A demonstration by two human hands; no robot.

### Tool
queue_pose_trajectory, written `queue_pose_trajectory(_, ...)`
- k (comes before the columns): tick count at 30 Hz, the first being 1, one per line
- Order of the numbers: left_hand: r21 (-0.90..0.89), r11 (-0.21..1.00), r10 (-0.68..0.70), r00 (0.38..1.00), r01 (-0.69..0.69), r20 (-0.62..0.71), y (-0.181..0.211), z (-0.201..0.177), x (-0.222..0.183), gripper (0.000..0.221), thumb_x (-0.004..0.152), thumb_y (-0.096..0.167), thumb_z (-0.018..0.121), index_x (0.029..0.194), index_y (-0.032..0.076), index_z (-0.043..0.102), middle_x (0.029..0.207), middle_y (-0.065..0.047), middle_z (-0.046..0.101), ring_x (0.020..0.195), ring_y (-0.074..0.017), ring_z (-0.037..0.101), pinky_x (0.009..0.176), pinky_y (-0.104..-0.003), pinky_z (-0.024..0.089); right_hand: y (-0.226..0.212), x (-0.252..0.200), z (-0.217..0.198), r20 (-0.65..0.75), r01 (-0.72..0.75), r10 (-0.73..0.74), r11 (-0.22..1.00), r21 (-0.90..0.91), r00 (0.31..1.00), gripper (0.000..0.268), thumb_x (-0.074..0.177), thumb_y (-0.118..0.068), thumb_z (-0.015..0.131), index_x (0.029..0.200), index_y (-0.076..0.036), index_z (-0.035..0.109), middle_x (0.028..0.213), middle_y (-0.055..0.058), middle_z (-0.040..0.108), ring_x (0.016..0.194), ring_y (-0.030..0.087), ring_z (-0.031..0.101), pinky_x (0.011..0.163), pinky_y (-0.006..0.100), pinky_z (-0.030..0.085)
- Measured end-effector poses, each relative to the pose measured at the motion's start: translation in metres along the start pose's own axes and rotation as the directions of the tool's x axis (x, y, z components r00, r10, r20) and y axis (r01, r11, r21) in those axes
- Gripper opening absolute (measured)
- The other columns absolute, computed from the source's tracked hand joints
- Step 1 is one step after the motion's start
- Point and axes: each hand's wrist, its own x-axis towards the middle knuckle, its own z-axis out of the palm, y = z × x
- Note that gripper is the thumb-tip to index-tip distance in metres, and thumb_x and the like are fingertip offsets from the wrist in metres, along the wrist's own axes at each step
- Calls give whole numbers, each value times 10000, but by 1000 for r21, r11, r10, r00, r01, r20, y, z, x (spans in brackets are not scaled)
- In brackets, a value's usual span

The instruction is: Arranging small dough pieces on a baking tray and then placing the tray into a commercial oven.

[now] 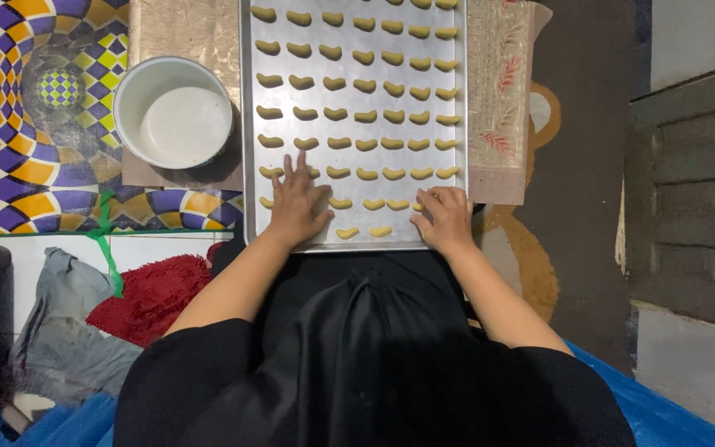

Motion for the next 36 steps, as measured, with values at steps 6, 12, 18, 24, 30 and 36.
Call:
queue_pose_trajectory(6,-182,982,-120,918,54,-377,-24,-11,-4,277,914,258,747,1161,134,737,1654,-235,245,1504,-506,170,1140,-685,242,-34,29,4,-263,215,-203,977,16,943,189,925,-360,747,1072,-246,773,1029,-54,694,1099,204,585,868,366,372)
queue_pose_trajectory(12,-792,610,-482,788,-12,-384,-34,-37,-9,431,970,93,687,1387,90,577,1441,-122,570,1379,-325,465,1151,-432,402,-83,86,20,-301,384,-359,923,26,883,182,870,-307,765,1046,-258,765,957,-52,717,1040,248,625,812,390,436)
queue_pose_trajectory(18,-507,858,-340,827,78,-448,-58,-33,-23,349,815,182,852,1152,189,761,1432,-130,597,1377,-377,466,1116,-507,418,-107,89,25,-210,362,-346,931,45,914,199,828,-274,781,1026,-263,764,931,-44,709,1063,251,622,807,389,443)
queue_pose_trajectory(24,-98,970,-238,956,224,-172,-53,-54,-28,251,787,286,829,1020,194,804,1646,-218,311,1486,-540,223,1115,-699,319,-57,56,16,-264,360,-335,932,49,904,123,850,-286,785,959,-235,761,900,-25,690,1001,251,618,833,398,432)
queue_pose_trajectory(30,-95,958,-280,957,272,-80,-52,-65,-26,253,710,200,881,949,159,811,1632,-324,245,1451,-625,175,1085,-774,212,-19,17,-4,-272,169,-148,984,54,951,172,915,-362,745,1037,-244,775,922,-64,691,1020,203,613,830,344,416)
queue_pose_trajectory(36,-6,958,-286,958,286,-29,-58,-64,-26,237,701,207,891,927,167,832,1656,-258,292,1481,-581,211,1095,-773,201,-12,-5,-3,-274,98,-79,993,58,959,76,889,-281,791,931,-217,792,870,-56,672,969,192,598,810,328,407)
